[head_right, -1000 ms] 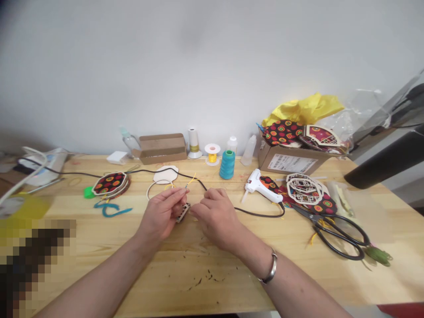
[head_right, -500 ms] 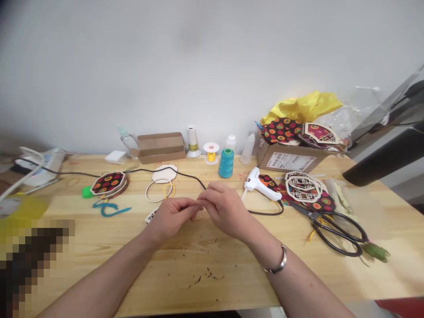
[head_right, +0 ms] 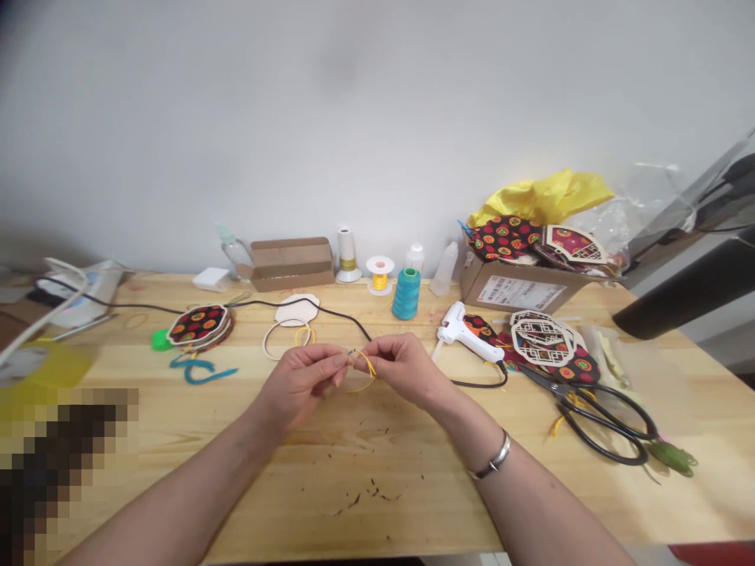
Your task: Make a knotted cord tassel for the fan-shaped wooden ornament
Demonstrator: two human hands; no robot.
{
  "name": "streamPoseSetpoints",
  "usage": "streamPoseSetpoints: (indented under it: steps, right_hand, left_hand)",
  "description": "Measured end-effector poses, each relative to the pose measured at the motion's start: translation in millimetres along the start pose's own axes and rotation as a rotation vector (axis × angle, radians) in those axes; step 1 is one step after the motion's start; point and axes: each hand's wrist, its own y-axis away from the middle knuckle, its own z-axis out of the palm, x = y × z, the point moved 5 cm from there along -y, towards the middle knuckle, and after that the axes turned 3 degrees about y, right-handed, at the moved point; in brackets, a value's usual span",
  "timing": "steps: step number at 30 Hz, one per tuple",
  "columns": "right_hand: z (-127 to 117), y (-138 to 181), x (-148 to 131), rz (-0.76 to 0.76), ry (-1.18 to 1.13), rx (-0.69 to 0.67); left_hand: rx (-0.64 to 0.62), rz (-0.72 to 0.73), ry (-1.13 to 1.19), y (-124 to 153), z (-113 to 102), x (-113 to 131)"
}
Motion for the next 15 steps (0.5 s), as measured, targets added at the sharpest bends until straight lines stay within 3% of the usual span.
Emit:
streamPoseSetpoints:
  steps: [15]
  right_hand:
    - [2.5,4.7,-2.5,-0.009,-0.010,-0.022]
  left_hand:
    - [0.189,0.157,-0.264,5.7,-8.0,8.5]
